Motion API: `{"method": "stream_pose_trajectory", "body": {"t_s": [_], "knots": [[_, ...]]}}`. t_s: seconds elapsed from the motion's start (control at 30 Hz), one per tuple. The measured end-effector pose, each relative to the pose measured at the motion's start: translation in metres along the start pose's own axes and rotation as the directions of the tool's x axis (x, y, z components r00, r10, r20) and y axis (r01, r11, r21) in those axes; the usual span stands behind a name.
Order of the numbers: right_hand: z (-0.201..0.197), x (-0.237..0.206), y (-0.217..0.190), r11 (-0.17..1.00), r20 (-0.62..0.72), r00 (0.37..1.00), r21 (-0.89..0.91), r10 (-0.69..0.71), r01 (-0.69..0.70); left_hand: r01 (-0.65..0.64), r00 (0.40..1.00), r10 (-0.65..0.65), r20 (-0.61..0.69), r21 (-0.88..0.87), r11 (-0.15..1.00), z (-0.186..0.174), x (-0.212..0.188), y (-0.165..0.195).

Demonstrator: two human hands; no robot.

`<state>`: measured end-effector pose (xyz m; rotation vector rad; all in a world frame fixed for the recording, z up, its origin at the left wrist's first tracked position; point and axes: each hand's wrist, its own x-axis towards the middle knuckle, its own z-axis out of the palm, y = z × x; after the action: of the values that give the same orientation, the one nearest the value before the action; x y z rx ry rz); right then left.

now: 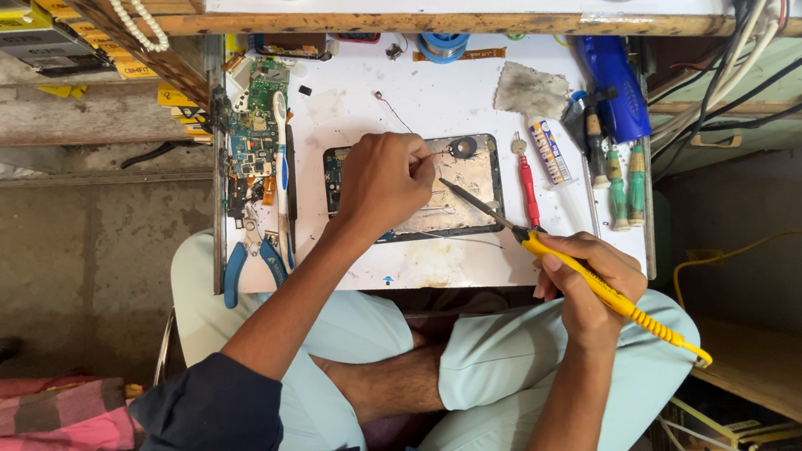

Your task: The person sits cross-legged at a repair bench and solders components on a disassembled phone motherboard. They hold the board steady with one hand, feed solder wire from a blue spool, and use a yellow soldering iron to rework connections, occasionally picking at the board with a small tool.

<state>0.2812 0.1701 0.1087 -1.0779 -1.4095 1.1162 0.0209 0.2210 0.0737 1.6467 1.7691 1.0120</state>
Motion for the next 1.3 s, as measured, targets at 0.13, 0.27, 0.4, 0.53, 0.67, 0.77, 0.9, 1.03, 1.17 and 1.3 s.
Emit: {"method": "stream_pose_trajectory", "body": {"t_s": [0.13,0.27,0.4,0.53,0.67,0.77,0.9,1.03,1.17,1.3], "knots": [[-0.001,0.000,0.000,1.000,-0.013,1.000,0.008,0.001,-0.001,0.000,1.000,0.000,-0.007,-0.007,1.000,0.000,-0.001,0.000],[0.000,0.000,0.000,1.000,-0.011,1.000,0.024,-0.005,0.005,0.007,1.000,-0.007,-0.002,-0.005,1.000,0.000,0.000,0.001],[0.001,0.001,0.000,1.000,-0.002,1.000,0.021,-0.012,0.012,0.009,1.000,-0.009,0.000,0.006,1.000,-0.001,0.000,0.002],[0.001,0.000,0.000,1.000,0.007,1.000,0.010,-0.009,0.009,0.004,1.000,-0.004,-0.011,0.001,1.000,-0.001,-0.001,0.002],[-0.004,-0.002,0.002,0.999,-0.047,0.999,0.037,0.006,-0.004,0.018,1.000,-0.018,-0.001,-0.027,0.999,-0.003,-0.002,0.002],[-0.010,-0.003,0.006,0.994,-0.082,0.997,0.113,0.001,0.009,-0.034,0.999,0.033,-0.012,-0.072,0.997,-0.006,-0.003,0.000],[-0.019,-0.004,0.011,0.976,-0.118,0.993,0.217,0.000,0.026,-0.006,1.000,0.008,0.014,-0.186,0.983,-0.011,-0.004,-0.006],[-0.028,-0.007,0.016,0.959,-0.152,0.988,0.277,-0.009,0.051,-0.102,0.994,0.091,-0.054,-0.269,0.958,-0.014,-0.004,-0.011],[-0.034,-0.008,0.027,0.891,-0.140,0.985,0.426,-0.103,0.154,-0.168,0.980,0.143,-0.137,-0.192,0.967,-0.014,-0.009,-0.012],[-0.040,-0.008,0.039,0.780,-0.155,0.982,0.600,-0.109,0.181,-0.205,0.961,0.186,-0.203,-0.077,0.976,-0.015,-0.013,-0.010]]}}
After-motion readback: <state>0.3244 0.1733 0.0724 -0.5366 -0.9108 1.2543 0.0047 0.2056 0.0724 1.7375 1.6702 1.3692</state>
